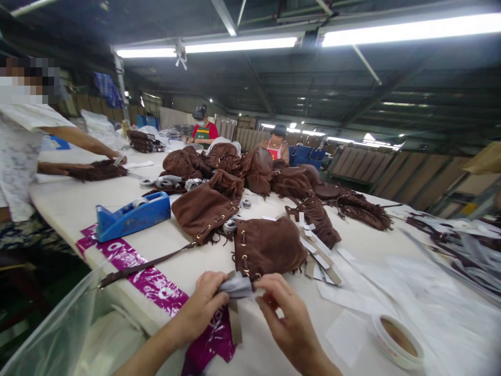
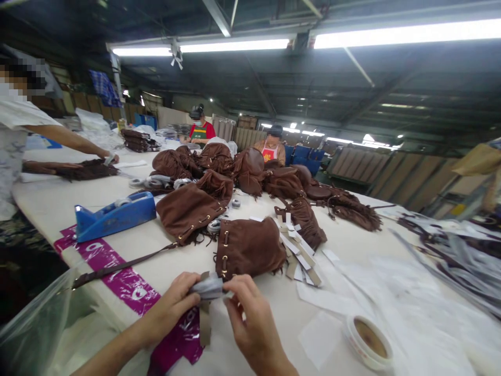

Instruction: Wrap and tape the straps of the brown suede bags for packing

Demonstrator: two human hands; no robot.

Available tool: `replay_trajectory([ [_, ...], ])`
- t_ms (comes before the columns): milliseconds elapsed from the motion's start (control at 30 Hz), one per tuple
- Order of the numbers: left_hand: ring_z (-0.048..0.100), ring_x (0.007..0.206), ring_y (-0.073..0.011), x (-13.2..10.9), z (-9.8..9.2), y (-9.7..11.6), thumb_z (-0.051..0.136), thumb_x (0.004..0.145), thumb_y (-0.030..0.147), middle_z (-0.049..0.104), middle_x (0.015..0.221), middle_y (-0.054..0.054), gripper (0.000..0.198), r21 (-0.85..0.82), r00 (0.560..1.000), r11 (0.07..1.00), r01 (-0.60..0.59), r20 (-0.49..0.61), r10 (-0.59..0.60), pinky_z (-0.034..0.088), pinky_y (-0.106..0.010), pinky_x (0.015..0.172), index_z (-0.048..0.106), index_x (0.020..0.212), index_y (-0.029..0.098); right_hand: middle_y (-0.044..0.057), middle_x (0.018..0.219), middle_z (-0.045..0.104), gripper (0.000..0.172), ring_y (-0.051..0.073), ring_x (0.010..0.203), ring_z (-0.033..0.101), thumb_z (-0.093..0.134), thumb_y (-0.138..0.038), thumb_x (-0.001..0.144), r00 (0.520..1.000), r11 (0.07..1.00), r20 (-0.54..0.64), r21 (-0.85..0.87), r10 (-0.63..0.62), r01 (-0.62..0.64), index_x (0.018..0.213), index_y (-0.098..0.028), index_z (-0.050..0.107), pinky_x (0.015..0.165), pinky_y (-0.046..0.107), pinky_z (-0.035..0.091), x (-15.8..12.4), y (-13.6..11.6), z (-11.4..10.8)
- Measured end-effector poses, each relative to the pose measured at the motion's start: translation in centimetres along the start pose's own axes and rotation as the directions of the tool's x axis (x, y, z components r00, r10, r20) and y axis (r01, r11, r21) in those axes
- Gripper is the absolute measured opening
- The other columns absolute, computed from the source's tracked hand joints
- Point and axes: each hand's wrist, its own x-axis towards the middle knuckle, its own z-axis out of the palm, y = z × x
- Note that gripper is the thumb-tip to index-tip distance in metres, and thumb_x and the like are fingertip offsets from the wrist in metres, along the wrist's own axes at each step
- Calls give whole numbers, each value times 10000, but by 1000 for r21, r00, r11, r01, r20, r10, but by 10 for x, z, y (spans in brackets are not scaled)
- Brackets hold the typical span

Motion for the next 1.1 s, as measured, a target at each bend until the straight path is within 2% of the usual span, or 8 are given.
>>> replay_trajectory([
  [167,466,1011,-248,8,-4,-8,461,778,327,532,995,-50,244,-115,999,993,35,-4,-35,366,-370,948,542,964,192,69,866,677,220,164,701,622,432,-127,935,920,806,168,-445,-354,391,1039,-190,615,620,250,505,-20,7,10],
  [300,463,1002,-229,9,-4,-8,464,788,306,533,985,-36,199,-81,1000,996,28,8,-28,374,-353,941,533,937,194,76,822,680,220,162,668,613,421,-162,963,898,751,102,-511,-429,417,1002,-167,638,592,249,472,-13,5,26],
  [400,455,994,-217,4,-2,-4,455,795,252,523,979,-31,161,-18,1000,1000,0,1,0,385,-364,939,519,933,199,46,744,675,292,161,612,594,381,-160,972,877,708,174,-530,-448,467,842,-190,641,565,273,441,-2,-4,27],
  [533,443,1023,-210,-3,3,1,433,834,195,519,999,-25,142,46,999,998,-38,8,38,285,-447,1060,515,948,214,61,997,723,304,212,923,633,352,-135,960,821,615,197,-575,-536,539,896,-204,641,873,371,433,3,-8,24],
  [633,446,1049,-193,-8,6,4,414,870,156,523,1010,-10,206,94,995,991,-96,25,95,93,-520,1138,522,1025,238,87,1222,642,221,254,1162,538,422,-110,898,902,731,136,-543,-409,413,959,-209,611,1055,449,308,-1,-1,29],
  [733,444,1063,-182,-11,6,5,426,839,89,511,1011,-1,281,114,991,985,-128,47,123,18,-532,1147,520,1047,253,89,1154,637,171,218,1113,563,444,-95,878,982,920,9,-349,-187,178,905,-220,557,1015,409,387,-4,7,37],
  [867,434,1069,-178,-13,3,7,440,789,46,488,1001,-1,280,115,988,983,-144,77,136,-11,-543,1149,493,989,234,66,1101,632,139,202,1047,581,507,-100,860,999,983,-4,-178,-46,44,805,-228,511,888,343,471,-2,11,40],
  [1100,450,995,-189,-9,5,6,437,911,202,493,935,3,56,99,993,988,-119,15,118,61,-556,1142,490,918,218,30,928,669,140,196,875,600,531,-167,883,1000,998,5,-54,31,-31,759,-231,526,802,328,454,7,10,41],
])
